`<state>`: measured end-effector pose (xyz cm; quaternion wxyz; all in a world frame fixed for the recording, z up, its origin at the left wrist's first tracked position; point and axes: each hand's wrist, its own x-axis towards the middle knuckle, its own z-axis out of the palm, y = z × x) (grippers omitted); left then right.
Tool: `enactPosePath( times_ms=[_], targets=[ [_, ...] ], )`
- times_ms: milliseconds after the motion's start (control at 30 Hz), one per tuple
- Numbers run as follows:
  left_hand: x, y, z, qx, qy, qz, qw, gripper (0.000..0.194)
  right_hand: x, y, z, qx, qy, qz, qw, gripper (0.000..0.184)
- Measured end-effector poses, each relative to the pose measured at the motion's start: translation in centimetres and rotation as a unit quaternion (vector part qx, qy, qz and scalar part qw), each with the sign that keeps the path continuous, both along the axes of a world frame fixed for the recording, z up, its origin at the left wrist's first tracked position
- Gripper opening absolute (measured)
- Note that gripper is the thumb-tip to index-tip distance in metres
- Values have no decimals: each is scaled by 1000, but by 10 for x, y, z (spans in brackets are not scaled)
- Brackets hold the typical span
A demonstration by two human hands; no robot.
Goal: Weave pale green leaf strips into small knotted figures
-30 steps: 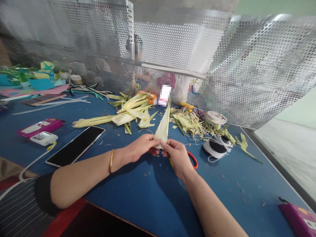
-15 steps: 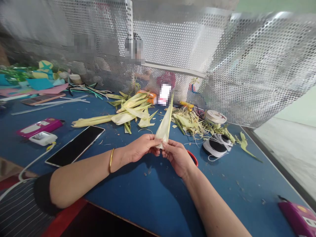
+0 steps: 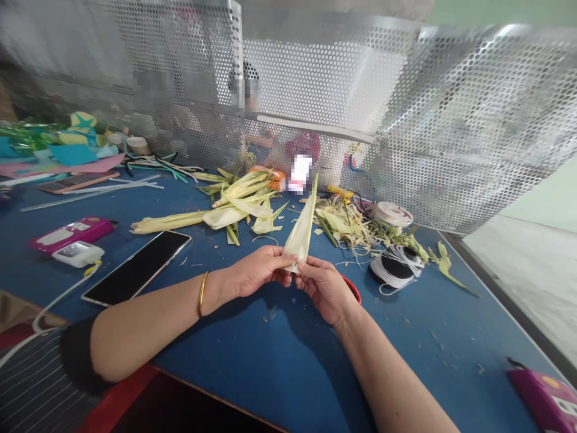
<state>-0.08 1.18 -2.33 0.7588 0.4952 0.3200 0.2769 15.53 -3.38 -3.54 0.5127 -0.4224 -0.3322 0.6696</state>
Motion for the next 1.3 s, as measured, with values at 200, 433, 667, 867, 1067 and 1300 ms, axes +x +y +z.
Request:
enactPosePath(
  times_ms=[200,433,667,867,1067,1300],
  targets=[
    [-1,2,-2,-11,-23,-20,999,25,-1,0,2,-7,15,12,1000,30],
    [-2,4,-4,-29,-35,-31,998,30,-1,-1,7,-12,7,18,1000,30],
    [-3,5,-3,-28,-26,-28,999,34,-1,-2,10,5,-21,23,1000,30],
    [-1,3,0,38,40,15,998,35,-5,-1,5,48,-147,-59,986,42],
    [1,2,-3,82,75,38,993,33,-8,-1,3,86,-199,-37,975,40],
    [0,2,-6,114,38,4,993,33,-9,-5,15,65,-77,34,994,29]
  ],
)
